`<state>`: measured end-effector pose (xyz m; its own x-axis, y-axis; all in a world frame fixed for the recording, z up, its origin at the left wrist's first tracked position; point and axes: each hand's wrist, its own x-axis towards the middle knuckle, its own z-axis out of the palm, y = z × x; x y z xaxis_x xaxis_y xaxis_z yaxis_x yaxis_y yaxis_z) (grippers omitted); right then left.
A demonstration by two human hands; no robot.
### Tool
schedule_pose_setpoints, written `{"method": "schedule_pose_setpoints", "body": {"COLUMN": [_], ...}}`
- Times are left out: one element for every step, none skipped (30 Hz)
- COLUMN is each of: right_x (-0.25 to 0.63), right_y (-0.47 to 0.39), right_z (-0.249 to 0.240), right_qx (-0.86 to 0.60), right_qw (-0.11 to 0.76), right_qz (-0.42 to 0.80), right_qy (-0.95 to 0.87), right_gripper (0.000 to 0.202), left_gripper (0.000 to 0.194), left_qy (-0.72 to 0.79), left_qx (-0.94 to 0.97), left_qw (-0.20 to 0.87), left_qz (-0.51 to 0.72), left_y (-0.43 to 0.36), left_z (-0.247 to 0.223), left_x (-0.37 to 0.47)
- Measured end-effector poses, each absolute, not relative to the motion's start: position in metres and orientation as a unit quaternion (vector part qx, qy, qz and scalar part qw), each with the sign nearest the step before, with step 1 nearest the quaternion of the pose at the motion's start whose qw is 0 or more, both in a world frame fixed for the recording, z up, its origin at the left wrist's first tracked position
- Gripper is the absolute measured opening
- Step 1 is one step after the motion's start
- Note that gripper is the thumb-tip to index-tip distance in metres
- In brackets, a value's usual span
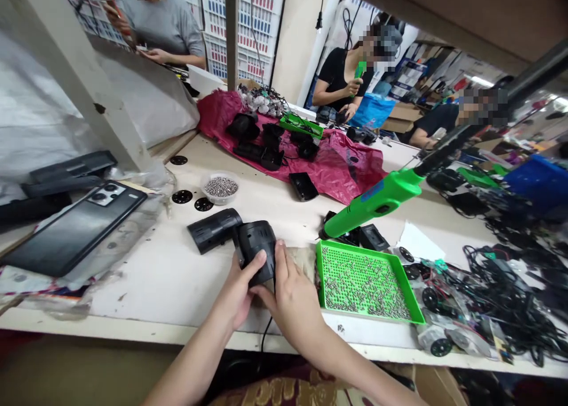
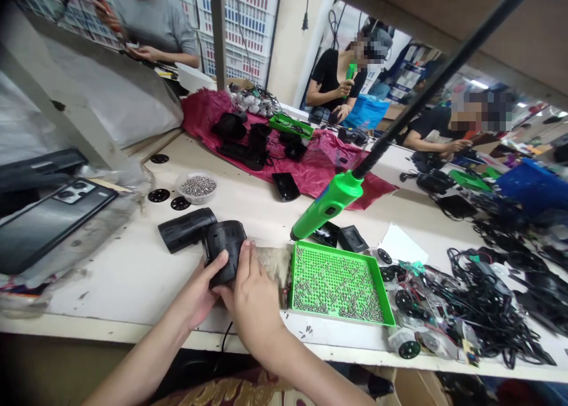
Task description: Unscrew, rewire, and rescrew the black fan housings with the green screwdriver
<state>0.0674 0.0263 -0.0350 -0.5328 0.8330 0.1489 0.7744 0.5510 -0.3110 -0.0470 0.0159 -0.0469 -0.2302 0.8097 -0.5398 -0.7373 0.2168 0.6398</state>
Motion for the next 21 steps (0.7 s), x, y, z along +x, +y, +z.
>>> {"method": "schedule_pose_setpoints", "body": {"right_x": [0.066, 0.065, 0.065, 0.065, 0.066, 0.068, 0.071, 0.075, 0.079, 0.084, 0.089, 0.093, 0.097, 0.1, 0.101, 0.102, 0.102, 0.101, 0.099, 0.097, 0.095], "right_y": [0.026, 0.026, 0.026, 0.026, 0.028, 0.03, 0.032, 0.034, 0.036, 0.037, 0.038, 0.038, 0.037, 0.035, 0.033, 0.031, 0.029, 0.027, 0.025, 0.025, 0.025], "right_z": [-0.036, -0.037, -0.037, -0.036, -0.036, -0.035, -0.034, -0.033, -0.034, -0.035, -0.037, -0.039, -0.042, -0.045, -0.047, -0.048, -0.049, -0.049, -0.048, -0.047, -0.046], "right_qx": [-0.465, -0.467, -0.469, -0.468, -0.463, -0.455, -0.445, -0.435, -0.427, -0.42, -0.416, -0.414, -0.415, -0.419, -0.427, -0.436, -0.445, -0.454, -0.463, -0.472, -0.479], "right_qw": [0.14, 0.142, 0.145, 0.15, 0.157, 0.167, 0.182, 0.202, 0.229, 0.259, 0.289, 0.316, 0.336, 0.349, 0.353, 0.351, 0.344, 0.334, 0.321, 0.308, 0.296], "right_qz": [0.099, 0.096, 0.097, 0.102, 0.113, 0.131, 0.157, 0.192, 0.235, 0.283, 0.328, 0.366, 0.394, 0.41, 0.415, 0.412, 0.402, 0.388, 0.372, 0.358, 0.348], "right_qy": [-0.869, -0.868, -0.866, -0.865, -0.865, -0.865, -0.863, -0.856, -0.843, -0.823, -0.798, -0.771, -0.748, -0.731, -0.722, -0.719, -0.722, -0.729, -0.737, -0.744, -0.749], "right_gripper": [0.086, 0.087, 0.087, 0.086, 0.086, 0.085, 0.083, 0.082, 0.08, 0.078, 0.074, 0.07, 0.064, 0.058, 0.053, 0.049, 0.048, 0.05, 0.054, 0.057, 0.056], "left_gripper": [0.062, 0.066, 0.069, 0.07, 0.07, 0.068, 0.063, 0.057, 0.049, 0.042, 0.035, 0.029, 0.024, 0.02, 0.017, 0.014, 0.012, 0.011, 0.01, 0.01, 0.009], "left_qy": [0.474, 0.473, 0.473, 0.472, 0.472, 0.472, 0.473, 0.476, 0.479, 0.483, 0.486, 0.488, 0.489, 0.49, 0.49, 0.491, 0.492, 0.494, 0.496, 0.498, 0.499], "left_qx": [0.04, 0.042, 0.043, 0.042, 0.04, 0.035, 0.028, 0.018, 0.006, -0.007, -0.018, -0.028, -0.037, -0.043, -0.048, -0.052, -0.055, -0.058, -0.061, -0.063, -0.064], "left_qw": [0.617, 0.614, 0.61, 0.606, 0.603, 0.6, 0.598, 0.597, 0.597, 0.599, 0.6, 0.601, 0.601, 0.599, 0.598, 0.596, 0.596, 0.596, 0.597, 0.598, 0.597], "left_qz": [0.627, 0.63, 0.634, 0.639, 0.642, 0.645, 0.646, 0.645, 0.643, 0.639, 0.635, 0.633, 0.631, 0.632, 0.633, 0.633, 0.633, 0.631, 0.627, 0.625, 0.625], "left_y": [0.016, 0.015, 0.015, 0.016, 0.016, 0.017, 0.018, 0.019, 0.02, 0.021, 0.022, 0.022, 0.022, 0.023, 0.023, 0.023, 0.022, 0.022, 0.022, 0.022, 0.022], "left_z": [-0.047, -0.047, -0.047, -0.046, -0.046, -0.046, -0.045, -0.045, -0.044, -0.043, -0.041, -0.04, -0.039, -0.037, -0.036, -0.035, -0.034, -0.033, -0.033, -0.033, -0.033], "left_x": [-0.047, -0.046, -0.045, -0.044, -0.043, -0.042, -0.042, -0.041, -0.041, -0.042, -0.042, -0.043, -0.043, -0.044, -0.044, -0.044, -0.044, -0.044, -0.044, -0.044, -0.044]}}
